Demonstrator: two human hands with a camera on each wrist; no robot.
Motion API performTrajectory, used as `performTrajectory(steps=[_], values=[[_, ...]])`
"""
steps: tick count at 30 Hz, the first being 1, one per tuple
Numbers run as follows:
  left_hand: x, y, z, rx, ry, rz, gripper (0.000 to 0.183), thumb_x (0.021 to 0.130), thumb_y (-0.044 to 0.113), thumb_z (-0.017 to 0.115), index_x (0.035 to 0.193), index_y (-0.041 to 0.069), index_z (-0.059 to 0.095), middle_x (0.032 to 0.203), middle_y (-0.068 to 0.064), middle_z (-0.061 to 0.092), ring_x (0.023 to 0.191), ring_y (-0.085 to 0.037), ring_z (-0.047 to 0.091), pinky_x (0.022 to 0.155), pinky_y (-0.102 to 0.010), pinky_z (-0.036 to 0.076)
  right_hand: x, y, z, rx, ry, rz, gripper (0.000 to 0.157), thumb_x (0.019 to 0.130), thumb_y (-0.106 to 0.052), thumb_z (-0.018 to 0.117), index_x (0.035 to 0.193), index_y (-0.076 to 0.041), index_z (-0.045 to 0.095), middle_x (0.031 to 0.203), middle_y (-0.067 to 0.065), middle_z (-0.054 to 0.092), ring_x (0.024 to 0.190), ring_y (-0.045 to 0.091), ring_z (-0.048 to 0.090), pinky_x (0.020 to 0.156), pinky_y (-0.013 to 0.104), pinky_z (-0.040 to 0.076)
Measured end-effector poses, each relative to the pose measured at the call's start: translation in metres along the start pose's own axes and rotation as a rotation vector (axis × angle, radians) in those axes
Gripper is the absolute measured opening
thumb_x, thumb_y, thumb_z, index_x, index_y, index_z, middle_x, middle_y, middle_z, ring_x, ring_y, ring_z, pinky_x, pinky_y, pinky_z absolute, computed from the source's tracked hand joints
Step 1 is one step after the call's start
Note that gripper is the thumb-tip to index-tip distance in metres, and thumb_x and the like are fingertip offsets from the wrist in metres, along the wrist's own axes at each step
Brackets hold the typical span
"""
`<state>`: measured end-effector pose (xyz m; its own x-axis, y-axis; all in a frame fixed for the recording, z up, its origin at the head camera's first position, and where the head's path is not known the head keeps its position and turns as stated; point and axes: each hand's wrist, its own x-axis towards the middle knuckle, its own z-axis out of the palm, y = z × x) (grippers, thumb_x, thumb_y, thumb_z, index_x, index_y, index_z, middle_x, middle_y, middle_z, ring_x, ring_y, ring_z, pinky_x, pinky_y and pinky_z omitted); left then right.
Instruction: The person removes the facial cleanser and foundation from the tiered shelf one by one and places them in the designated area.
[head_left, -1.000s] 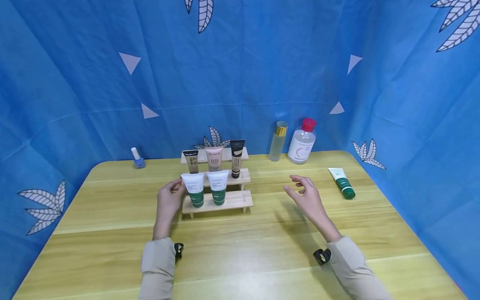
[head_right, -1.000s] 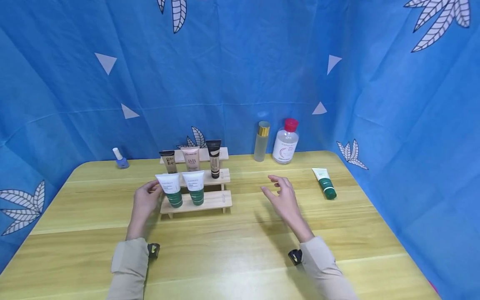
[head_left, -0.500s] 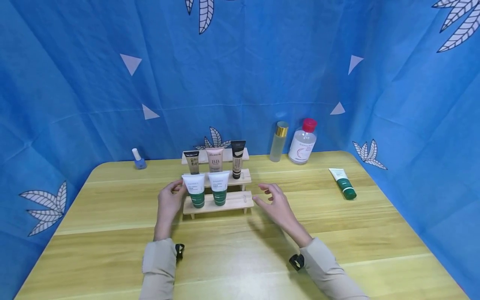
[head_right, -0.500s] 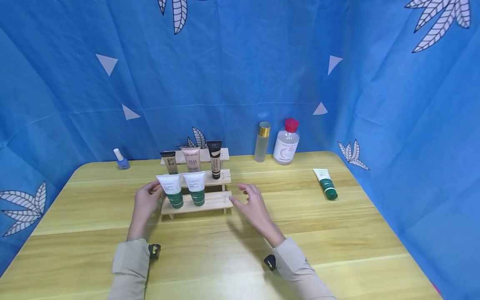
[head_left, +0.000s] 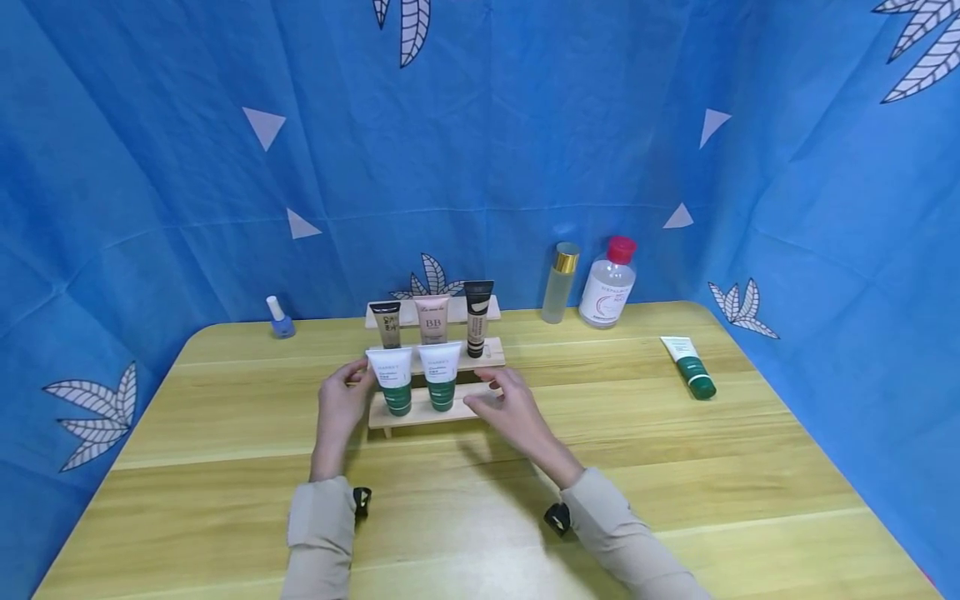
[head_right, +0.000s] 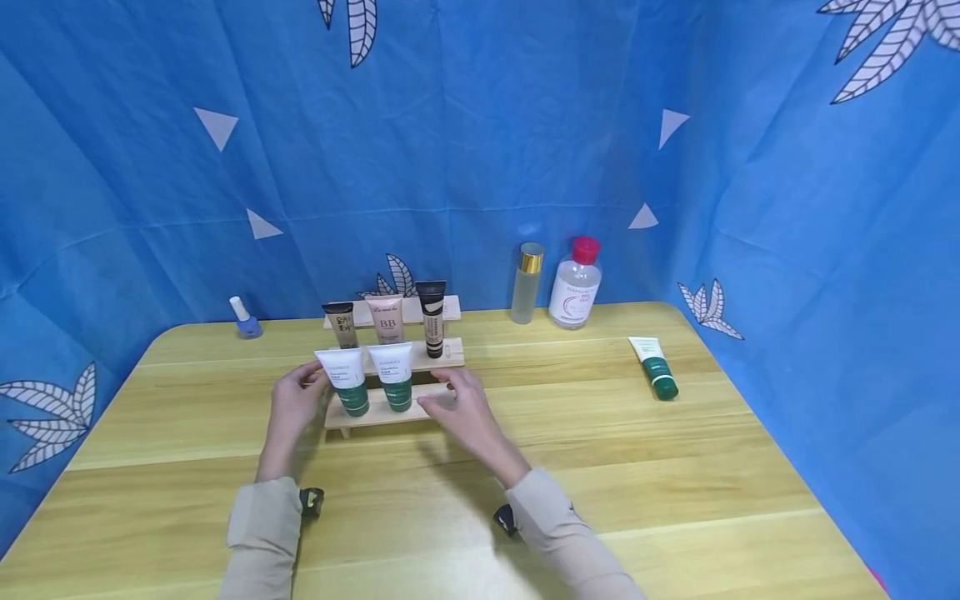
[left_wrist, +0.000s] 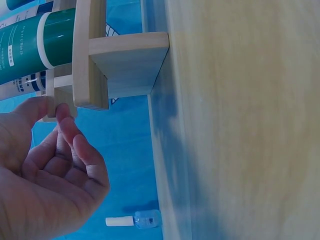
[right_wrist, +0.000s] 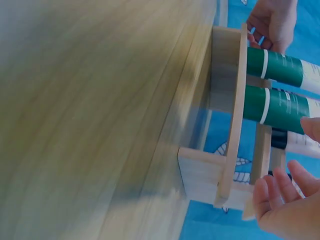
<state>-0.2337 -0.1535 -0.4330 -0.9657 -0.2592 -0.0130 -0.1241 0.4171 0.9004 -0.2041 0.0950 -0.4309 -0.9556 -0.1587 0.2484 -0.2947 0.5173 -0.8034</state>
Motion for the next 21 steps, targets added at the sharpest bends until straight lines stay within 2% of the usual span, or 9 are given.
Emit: performTrajectory(steps=[10,16,21], values=[[0.0,-0.001,0.0,-0.002,-0.002,0.009,0.041,0.095,0.023,0.057,0.128,-0.001,0.056,0.112,-0.022,0.061,0.098,-0.029,0.056,0.071,-0.026,0.041,0.008,-0.005,0.021,0.003,-0.093,0.024,0.051,0.083,-0.022,0.074,0.125,-0.001,0.055,0.113,0.015,0.057,0.099,0.026,0.054,0.083,0.036,0.049],[0.0,-0.002,0.001,0.0,-0.02,-0.002,0.042,0.096,0.025,0.056,0.129,0.0,0.055,0.115,-0.021,0.06,0.101,-0.029,0.054,0.073,-0.028,0.041,0.009,-0.004,0.032,-0.017,-0.112,0.044,0.051,0.082,-0.022,0.074,0.123,0.002,0.055,0.107,0.012,0.057,0.092,0.02,0.054,0.081,0.031,0.049],[0.001,-0.003,0.0,-0.002,-0.017,-0.003,0.042,0.096,0.025,0.056,0.129,-0.001,0.055,0.115,-0.021,0.059,0.101,-0.029,0.054,0.073,-0.028,0.041,0.012,-0.005,0.038,-0.021,-0.101,0.017,0.051,0.082,-0.02,0.075,0.122,0.003,0.055,0.104,0.012,0.058,0.088,0.019,0.054,0.076,0.028,0.048]])
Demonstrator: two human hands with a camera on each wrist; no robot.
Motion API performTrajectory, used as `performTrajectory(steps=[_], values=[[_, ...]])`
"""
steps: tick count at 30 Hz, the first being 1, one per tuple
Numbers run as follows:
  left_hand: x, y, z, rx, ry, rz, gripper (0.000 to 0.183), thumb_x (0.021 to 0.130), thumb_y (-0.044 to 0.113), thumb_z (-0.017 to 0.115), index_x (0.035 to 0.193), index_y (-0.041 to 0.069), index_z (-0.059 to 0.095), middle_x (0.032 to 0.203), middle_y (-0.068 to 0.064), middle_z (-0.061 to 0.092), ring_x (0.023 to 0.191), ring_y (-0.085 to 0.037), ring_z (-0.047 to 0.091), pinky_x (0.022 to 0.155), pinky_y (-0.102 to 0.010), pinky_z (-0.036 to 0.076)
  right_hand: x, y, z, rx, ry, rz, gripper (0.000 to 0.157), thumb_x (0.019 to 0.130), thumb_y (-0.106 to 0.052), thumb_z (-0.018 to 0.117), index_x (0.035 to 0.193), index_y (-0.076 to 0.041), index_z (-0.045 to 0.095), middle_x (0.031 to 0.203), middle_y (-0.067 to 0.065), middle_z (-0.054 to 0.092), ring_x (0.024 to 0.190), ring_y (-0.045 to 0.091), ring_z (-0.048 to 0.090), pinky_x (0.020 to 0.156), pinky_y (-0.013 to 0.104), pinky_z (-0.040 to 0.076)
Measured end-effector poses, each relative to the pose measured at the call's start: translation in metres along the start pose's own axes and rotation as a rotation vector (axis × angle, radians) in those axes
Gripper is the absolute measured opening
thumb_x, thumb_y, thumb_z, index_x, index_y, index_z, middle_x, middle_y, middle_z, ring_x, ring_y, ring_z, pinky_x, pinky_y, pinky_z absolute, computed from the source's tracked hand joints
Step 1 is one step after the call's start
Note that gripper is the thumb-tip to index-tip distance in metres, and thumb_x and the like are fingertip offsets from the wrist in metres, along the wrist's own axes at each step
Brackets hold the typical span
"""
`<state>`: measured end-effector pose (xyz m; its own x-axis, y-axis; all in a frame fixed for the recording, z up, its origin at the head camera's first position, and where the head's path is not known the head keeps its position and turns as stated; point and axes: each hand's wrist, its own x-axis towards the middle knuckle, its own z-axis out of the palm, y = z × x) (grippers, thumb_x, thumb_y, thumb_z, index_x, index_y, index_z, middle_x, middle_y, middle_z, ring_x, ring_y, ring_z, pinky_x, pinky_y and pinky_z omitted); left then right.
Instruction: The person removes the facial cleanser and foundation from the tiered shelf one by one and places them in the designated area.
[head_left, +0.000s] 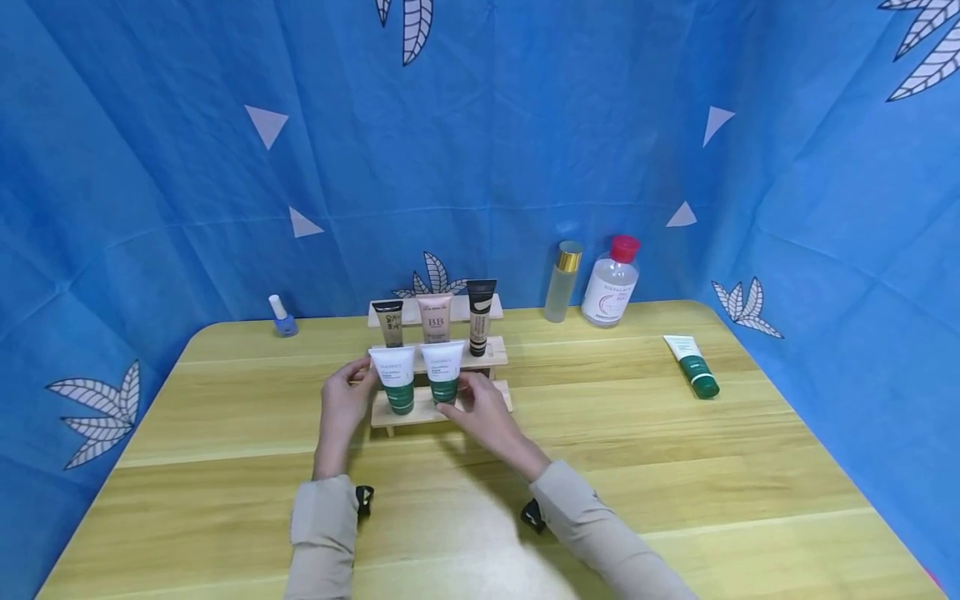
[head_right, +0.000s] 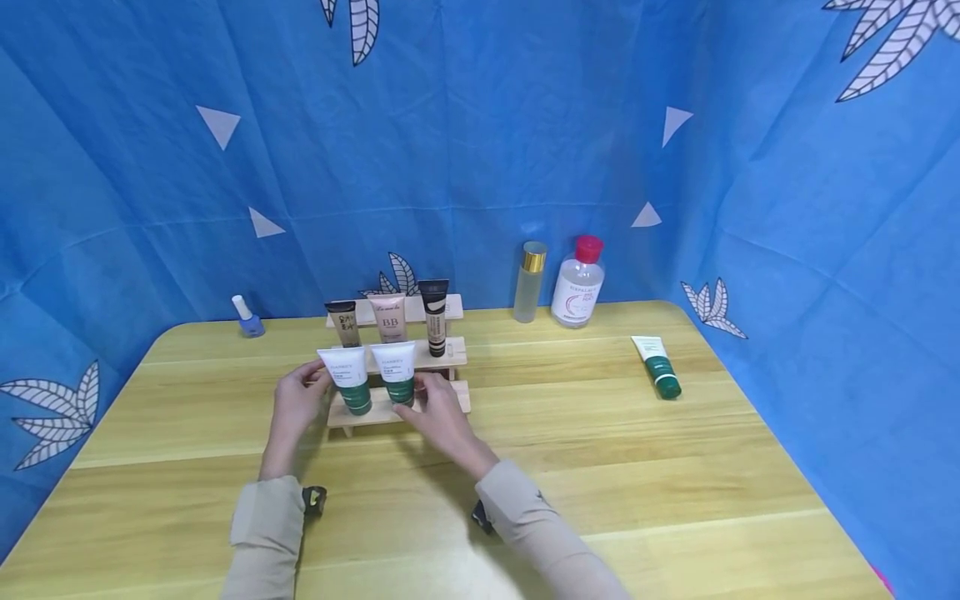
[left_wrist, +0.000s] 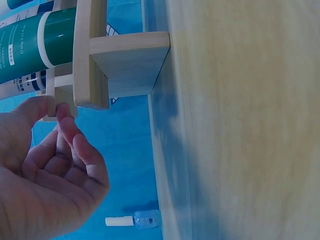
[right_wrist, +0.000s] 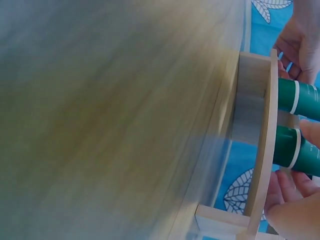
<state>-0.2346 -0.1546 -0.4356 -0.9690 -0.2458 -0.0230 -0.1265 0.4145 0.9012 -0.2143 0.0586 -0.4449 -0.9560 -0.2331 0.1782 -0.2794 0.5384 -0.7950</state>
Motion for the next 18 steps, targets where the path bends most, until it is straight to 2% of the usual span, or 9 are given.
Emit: performTrajectory(steps=[8,18], values=[[0.0001,0.0008,0.0007,-0.005,0.003,-0.003,0.042,0.096,0.024,0.056,0.129,-0.001,0.056,0.112,-0.021,0.06,0.098,-0.028,0.055,0.072,-0.027,0.041,0.0043,-0.0006,0.0032,-0.001,-0.001,-0.007,0.043,0.082,-0.017,0.074,0.117,0.002,0.056,0.099,0.011,0.061,0.082,0.017,0.054,0.072,0.027,0.048],[-0.0005,0.0028,0.0001,-0.004,0.016,0.002,0.041,0.095,0.024,0.057,0.128,-0.001,0.057,0.108,-0.02,0.061,0.092,-0.026,0.056,0.068,-0.024,0.042,0.004,-0.0001,0.0032,0.022,-0.013,0.008,0.044,0.084,-0.017,0.072,0.118,0.002,0.054,0.1,0.011,0.062,0.083,0.018,0.054,0.073,0.028,0.047]])
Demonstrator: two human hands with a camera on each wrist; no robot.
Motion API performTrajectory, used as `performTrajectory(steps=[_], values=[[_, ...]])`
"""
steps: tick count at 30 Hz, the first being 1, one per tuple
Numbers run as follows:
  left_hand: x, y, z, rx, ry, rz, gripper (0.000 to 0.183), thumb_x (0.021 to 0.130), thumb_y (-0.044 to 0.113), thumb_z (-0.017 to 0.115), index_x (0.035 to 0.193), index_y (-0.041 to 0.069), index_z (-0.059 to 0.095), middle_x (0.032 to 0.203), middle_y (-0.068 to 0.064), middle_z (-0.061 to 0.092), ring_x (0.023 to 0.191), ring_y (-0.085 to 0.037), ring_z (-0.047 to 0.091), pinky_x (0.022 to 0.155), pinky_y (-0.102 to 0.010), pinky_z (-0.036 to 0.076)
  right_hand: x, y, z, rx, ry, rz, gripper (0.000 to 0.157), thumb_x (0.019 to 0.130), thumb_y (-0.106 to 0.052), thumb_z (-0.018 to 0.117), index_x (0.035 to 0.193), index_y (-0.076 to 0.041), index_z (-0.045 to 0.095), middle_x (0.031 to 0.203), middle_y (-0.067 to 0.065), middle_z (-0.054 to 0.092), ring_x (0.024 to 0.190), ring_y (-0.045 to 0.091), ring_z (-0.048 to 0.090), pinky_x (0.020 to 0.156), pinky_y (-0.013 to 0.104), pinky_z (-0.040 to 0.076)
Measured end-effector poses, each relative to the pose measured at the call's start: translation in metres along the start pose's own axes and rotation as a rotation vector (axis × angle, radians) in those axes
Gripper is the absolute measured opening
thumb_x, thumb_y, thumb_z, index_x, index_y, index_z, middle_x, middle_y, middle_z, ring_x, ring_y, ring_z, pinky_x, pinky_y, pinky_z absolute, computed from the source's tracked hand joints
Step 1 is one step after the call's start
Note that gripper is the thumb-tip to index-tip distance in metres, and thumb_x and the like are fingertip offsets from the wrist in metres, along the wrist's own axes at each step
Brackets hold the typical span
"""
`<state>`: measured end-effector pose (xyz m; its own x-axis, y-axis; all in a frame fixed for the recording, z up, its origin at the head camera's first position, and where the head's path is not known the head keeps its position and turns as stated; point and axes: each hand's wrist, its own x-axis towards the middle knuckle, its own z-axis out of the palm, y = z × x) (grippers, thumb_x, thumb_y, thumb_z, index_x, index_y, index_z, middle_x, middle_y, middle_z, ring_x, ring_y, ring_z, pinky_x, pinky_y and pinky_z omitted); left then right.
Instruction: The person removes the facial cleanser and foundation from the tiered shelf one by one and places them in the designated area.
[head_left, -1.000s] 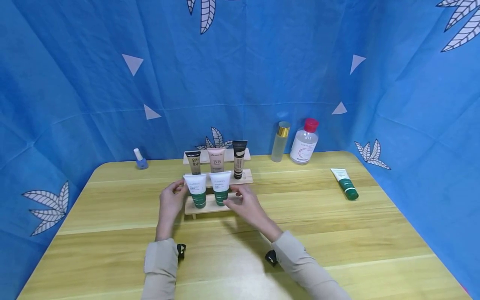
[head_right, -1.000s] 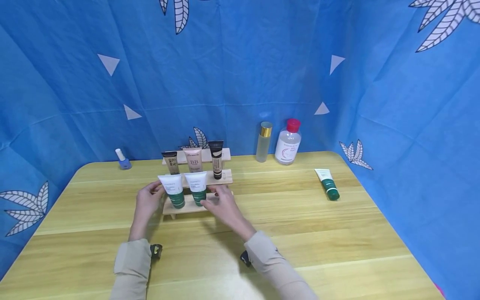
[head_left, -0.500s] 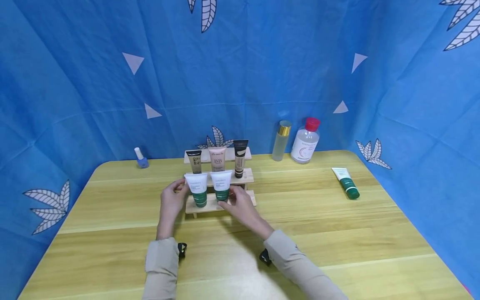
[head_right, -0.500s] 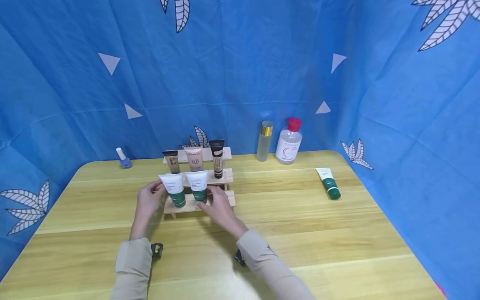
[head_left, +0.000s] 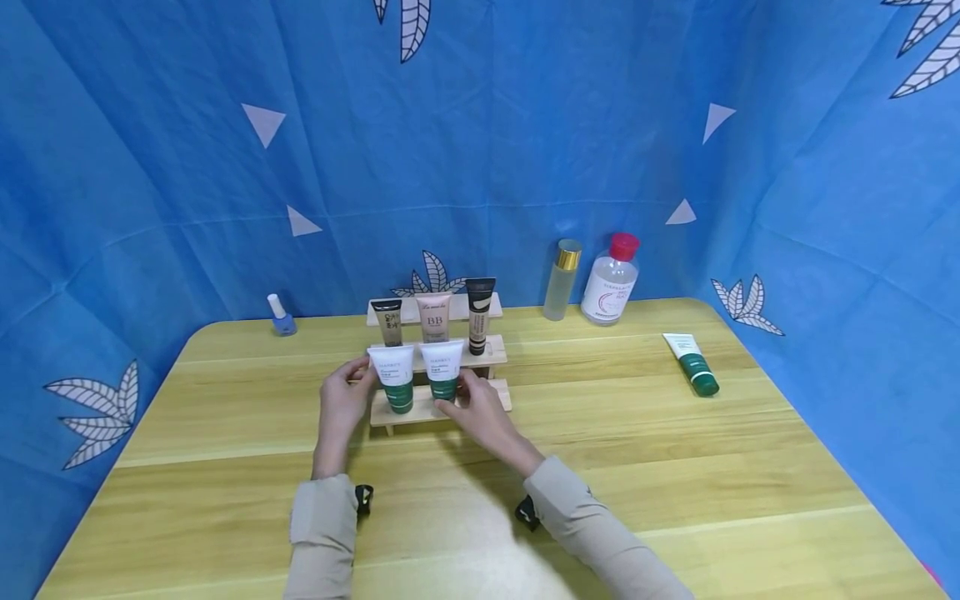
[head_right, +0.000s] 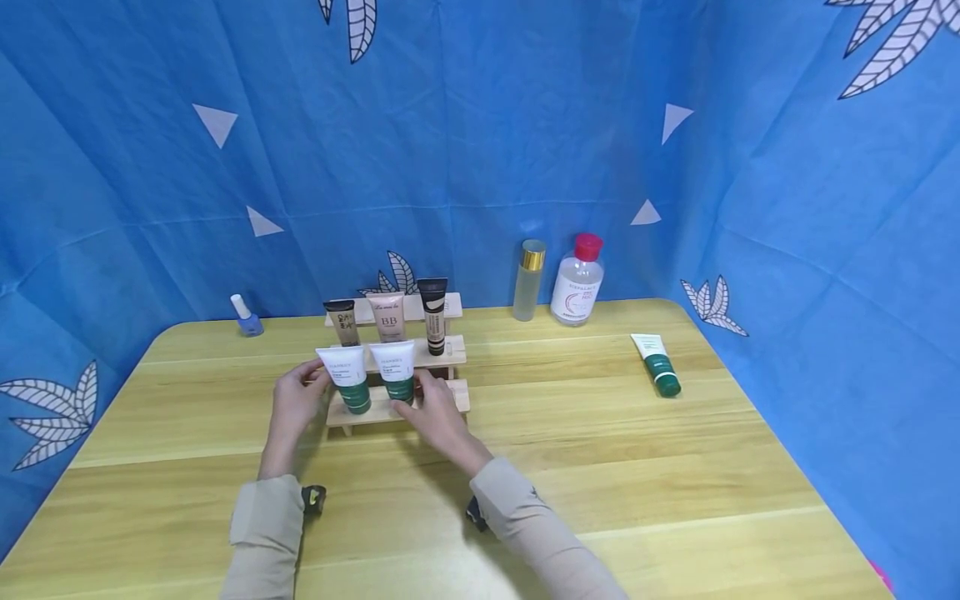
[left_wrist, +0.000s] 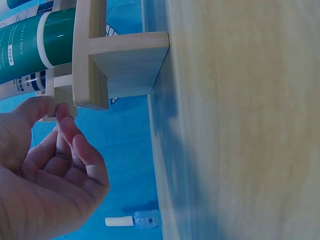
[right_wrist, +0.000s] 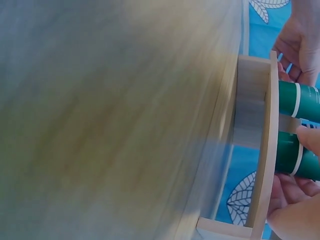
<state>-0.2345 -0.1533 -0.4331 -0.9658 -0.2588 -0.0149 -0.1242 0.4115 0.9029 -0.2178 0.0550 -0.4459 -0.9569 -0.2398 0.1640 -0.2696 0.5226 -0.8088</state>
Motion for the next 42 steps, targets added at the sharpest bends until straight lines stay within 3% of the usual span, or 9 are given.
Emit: performTrajectory(steps=[9,17,25,42], values=[[0.0,0.0,0.0,0.001,0.001,0.008,0.041,0.095,0.023,0.057,0.127,-0.002,0.057,0.109,-0.022,0.061,0.095,-0.027,0.056,0.07,-0.025,0.041,-0.004,0.002,-0.005,0.054,0.012,0.02,0.042,0.084,-0.015,0.071,0.118,0.002,0.053,0.101,0.013,0.062,0.088,0.02,0.057,0.077,0.03,0.049],[0.0,0.0,-0.001,0.003,-0.002,0.007,0.041,0.096,0.023,0.056,0.128,-0.002,0.056,0.11,-0.022,0.061,0.098,-0.028,0.055,0.072,-0.026,0.041,-0.011,0.005,-0.012,0.082,0.04,-0.022,0.042,0.085,-0.012,0.069,0.12,0.004,0.051,0.104,0.016,0.062,0.091,0.026,0.059,0.079,0.033,0.051],[0.0,0.0,0.0,-0.006,-0.005,0.001,0.041,0.096,0.024,0.056,0.128,-0.001,0.056,0.113,-0.022,0.061,0.101,-0.029,0.055,0.075,-0.029,0.041,-0.019,0.005,-0.032,0.128,0.08,0.032,0.039,0.086,-0.011,0.069,0.12,0.002,0.053,0.106,0.016,0.062,0.098,0.028,0.06,0.083,0.035,0.052],[-0.001,0.001,-0.001,-0.015,-0.029,-0.008,0.043,0.096,0.025,0.055,0.13,-0.001,0.054,0.116,-0.022,0.06,0.105,-0.03,0.054,0.079,-0.032,0.042,-0.038,0.033,-0.069,0.111,0.219,0.153,0.039,0.086,-0.015,0.07,0.117,0.002,0.054,0.11,0.019,0.063,0.102,0.031,0.059,0.087,0.041,0.05]])
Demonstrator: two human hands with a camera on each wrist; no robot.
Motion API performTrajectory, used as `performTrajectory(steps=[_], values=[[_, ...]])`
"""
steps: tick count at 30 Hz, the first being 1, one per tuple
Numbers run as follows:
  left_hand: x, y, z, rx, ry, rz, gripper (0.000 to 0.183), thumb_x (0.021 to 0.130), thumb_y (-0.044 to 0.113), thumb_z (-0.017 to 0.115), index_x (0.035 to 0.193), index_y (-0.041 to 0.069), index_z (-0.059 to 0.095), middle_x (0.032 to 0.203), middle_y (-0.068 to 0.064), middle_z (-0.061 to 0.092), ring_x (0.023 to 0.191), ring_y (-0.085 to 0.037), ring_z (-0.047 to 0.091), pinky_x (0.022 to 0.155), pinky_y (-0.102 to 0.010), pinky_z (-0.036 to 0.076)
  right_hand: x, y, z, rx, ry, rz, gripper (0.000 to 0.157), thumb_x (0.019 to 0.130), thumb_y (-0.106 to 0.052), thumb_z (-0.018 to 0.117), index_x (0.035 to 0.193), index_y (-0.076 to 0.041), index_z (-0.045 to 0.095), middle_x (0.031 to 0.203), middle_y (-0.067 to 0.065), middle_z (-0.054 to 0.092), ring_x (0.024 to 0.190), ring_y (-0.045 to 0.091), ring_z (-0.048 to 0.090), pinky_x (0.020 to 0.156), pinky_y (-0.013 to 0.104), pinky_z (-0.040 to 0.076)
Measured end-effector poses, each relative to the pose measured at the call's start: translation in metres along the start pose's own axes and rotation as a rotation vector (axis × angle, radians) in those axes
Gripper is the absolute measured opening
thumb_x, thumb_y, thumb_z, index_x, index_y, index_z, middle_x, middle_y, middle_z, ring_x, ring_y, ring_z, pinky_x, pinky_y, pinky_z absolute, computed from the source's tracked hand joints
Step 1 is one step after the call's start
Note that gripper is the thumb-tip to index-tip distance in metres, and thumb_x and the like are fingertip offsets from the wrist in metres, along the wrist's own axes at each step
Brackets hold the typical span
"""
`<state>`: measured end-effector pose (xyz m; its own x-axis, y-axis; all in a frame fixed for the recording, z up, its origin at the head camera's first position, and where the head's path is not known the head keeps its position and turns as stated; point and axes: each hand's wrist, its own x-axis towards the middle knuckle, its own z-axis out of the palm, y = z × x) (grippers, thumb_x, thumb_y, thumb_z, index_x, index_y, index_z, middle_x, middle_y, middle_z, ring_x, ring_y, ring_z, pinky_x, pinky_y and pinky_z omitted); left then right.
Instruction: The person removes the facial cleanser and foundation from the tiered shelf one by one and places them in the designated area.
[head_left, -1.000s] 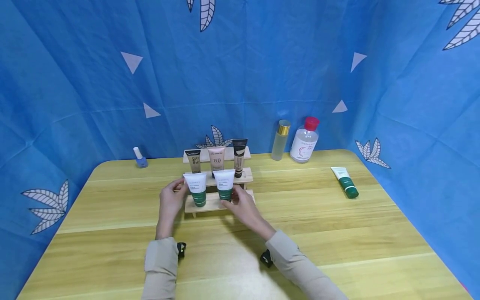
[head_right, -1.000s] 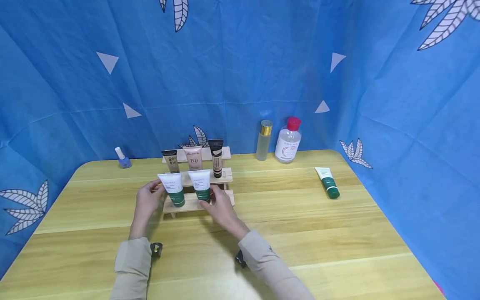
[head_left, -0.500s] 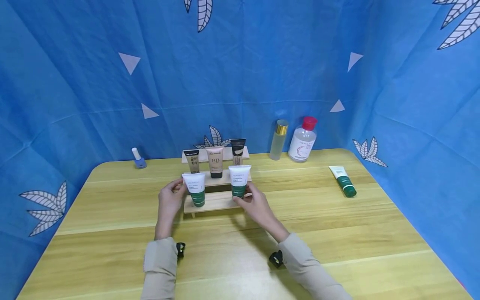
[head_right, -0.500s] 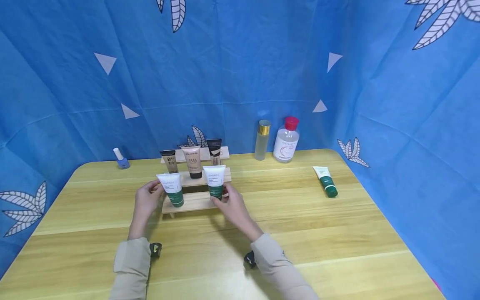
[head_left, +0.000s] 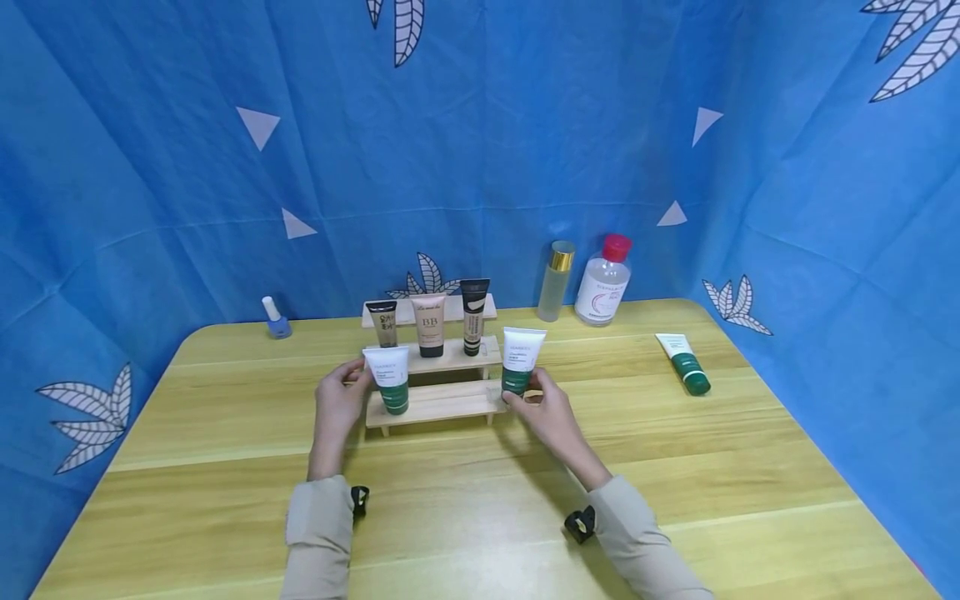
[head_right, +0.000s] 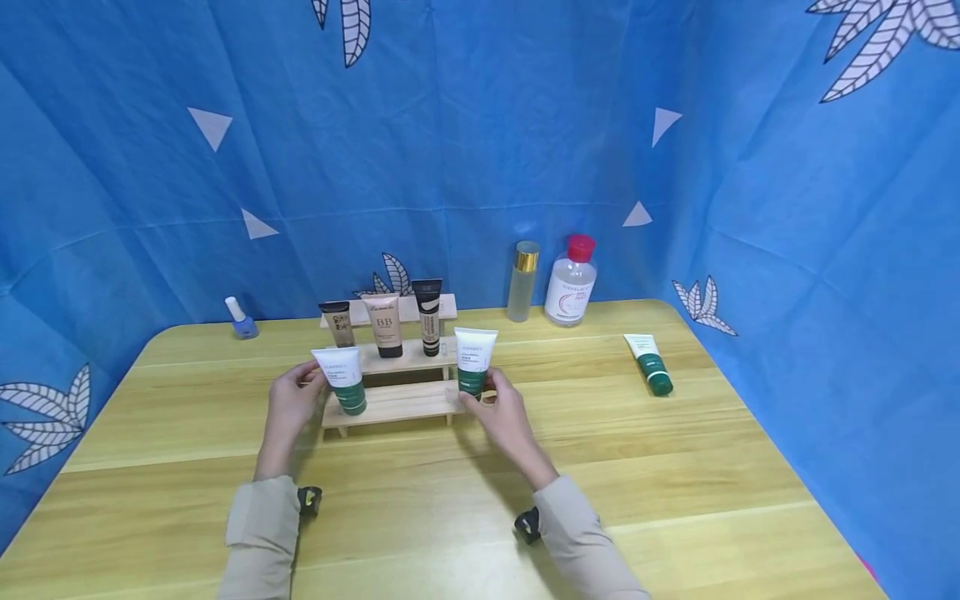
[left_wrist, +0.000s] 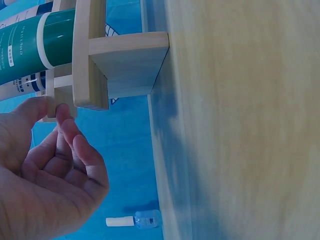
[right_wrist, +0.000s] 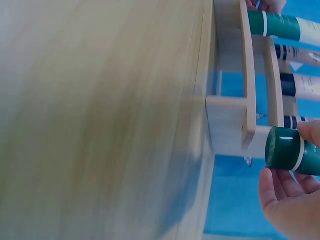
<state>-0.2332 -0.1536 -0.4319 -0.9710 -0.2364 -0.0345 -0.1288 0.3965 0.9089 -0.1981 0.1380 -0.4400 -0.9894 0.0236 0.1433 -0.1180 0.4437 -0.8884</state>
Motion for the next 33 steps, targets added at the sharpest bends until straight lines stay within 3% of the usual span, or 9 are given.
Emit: performTrajectory(steps=[10,19,33], values=[[0.0,0.001,-0.001,-0.001,-0.005,-0.001,0.043,0.097,0.026,0.054,0.131,0.0,0.054,0.116,-0.021,0.06,0.104,-0.03,0.054,0.082,-0.035,0.042,-0.001,0.014,-0.021,-0.037,0.018,0.049,0.04,0.087,-0.016,0.07,0.118,0.002,0.053,0.112,0.021,0.061,0.104,0.031,0.059,0.088,0.041,0.049],[0.0,-0.003,0.003,0.026,0.05,0.072,0.041,0.095,0.023,0.058,0.126,-0.004,0.057,0.109,-0.024,0.064,0.101,-0.031,0.059,0.083,-0.039,0.045,0.001,0.029,-0.04,-0.082,0.039,0.08,0.042,0.088,-0.019,0.068,0.12,0.002,0.051,0.114,0.022,0.06,0.106,0.032,0.058,0.089,0.041,0.049],[0.001,-0.003,0.003,0.003,0.03,0.044,0.04,0.096,0.022,0.057,0.127,-0.003,0.057,0.111,-0.023,0.062,0.101,-0.03,0.056,0.081,-0.036,0.044,0.005,0.051,-0.087,-0.163,0.077,0.135,0.047,0.092,-0.021,0.063,0.125,0.006,0.046,0.118,0.025,0.056,0.111,0.035,0.053,0.094,0.043,0.046]])
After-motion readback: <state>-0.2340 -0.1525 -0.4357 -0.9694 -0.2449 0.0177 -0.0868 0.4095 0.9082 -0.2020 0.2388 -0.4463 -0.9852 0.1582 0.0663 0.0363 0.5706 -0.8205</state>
